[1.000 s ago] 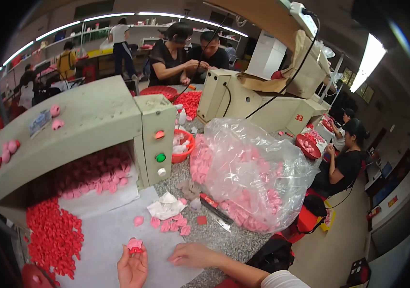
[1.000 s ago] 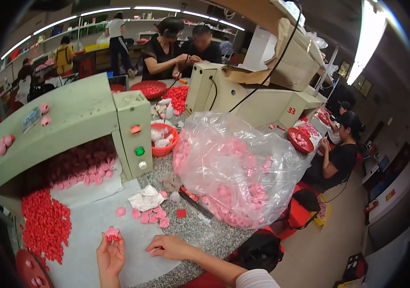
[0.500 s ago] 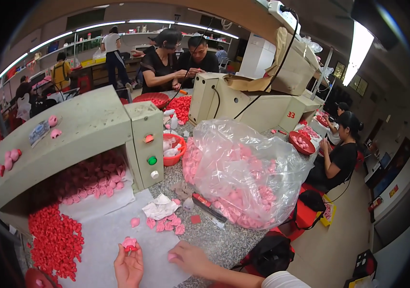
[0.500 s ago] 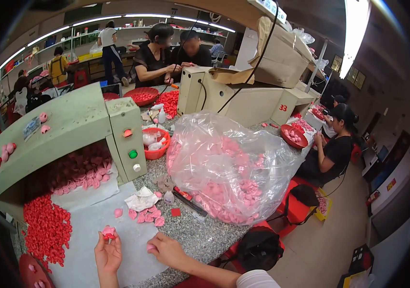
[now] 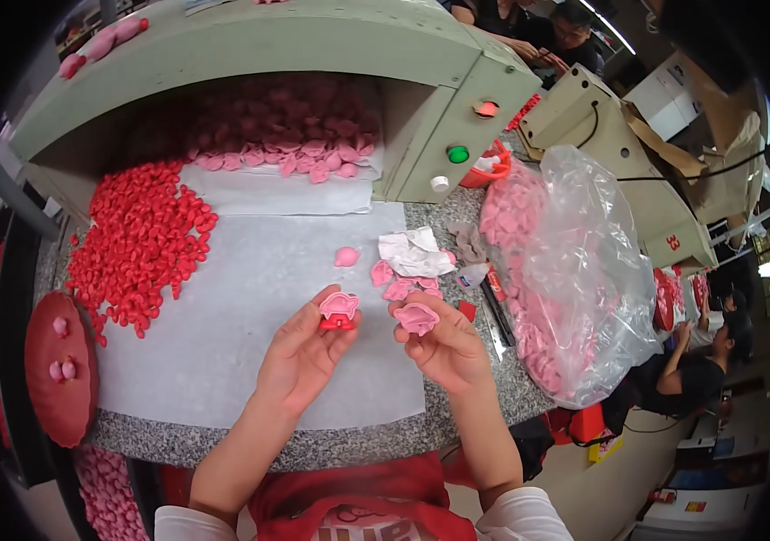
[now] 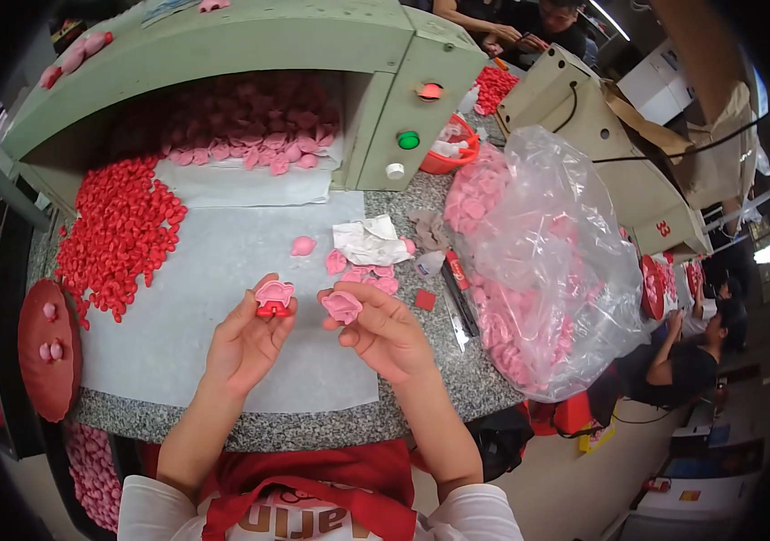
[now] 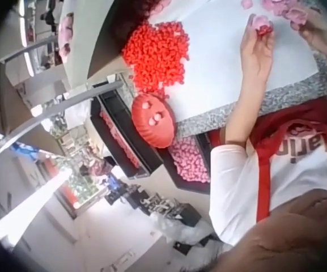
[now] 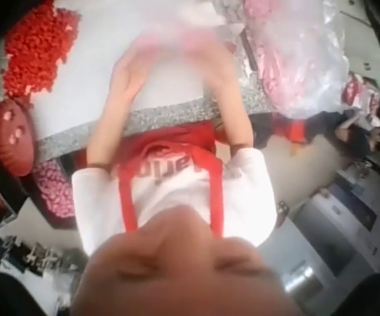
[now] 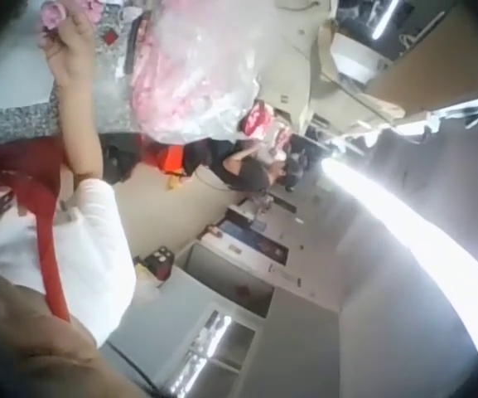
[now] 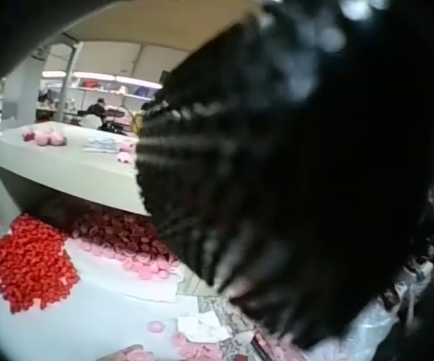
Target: Assembling small pink plastic pieces into toy flowers using glue and trimming with a knife.
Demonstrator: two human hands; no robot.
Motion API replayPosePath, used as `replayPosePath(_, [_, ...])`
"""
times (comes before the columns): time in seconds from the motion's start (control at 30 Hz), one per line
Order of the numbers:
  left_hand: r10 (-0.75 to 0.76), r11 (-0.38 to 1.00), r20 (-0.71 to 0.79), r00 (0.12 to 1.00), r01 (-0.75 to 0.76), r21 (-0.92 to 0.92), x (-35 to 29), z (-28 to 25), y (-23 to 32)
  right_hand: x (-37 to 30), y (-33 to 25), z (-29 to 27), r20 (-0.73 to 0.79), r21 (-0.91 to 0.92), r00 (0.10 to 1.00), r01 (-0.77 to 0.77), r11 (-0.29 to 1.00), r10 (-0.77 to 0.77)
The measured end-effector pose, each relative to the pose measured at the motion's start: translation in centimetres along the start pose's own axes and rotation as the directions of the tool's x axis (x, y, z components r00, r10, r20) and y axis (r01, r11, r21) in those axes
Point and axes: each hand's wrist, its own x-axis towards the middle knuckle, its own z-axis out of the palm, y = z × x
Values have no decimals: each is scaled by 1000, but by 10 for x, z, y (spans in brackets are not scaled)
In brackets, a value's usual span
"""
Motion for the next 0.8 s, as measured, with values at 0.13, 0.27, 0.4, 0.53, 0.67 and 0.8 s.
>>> replayPosePath(0.13, [70,997,13,997,-71,40,-6,1,1,6,2,9,-24,-42,999,-29,999,28])
replayPosePath(0.27, [116,987,20,993,-118,110,-7,3,-1,14,8,26,-104,-296,994,-13,955,-19])
replayPosePath(0.4, [134,980,34,990,-137,145,-6,3,-5,17,29,42,37,-843,876,286,456,-481])
replayPosePath(0.53, [119,979,24,993,-121,163,-3,4,-7,14,38,50,179,-938,804,314,149,-568])
replayPosePath(0.67, [110,981,43,993,-115,159,-3,3,-9,13,38,48,146,-948,805,280,151,-575])
replayPosePath(0.8, [121,979,54,991,-128,157,-1,-1,-12,13,38,46,150,-952,804,275,137,-575])
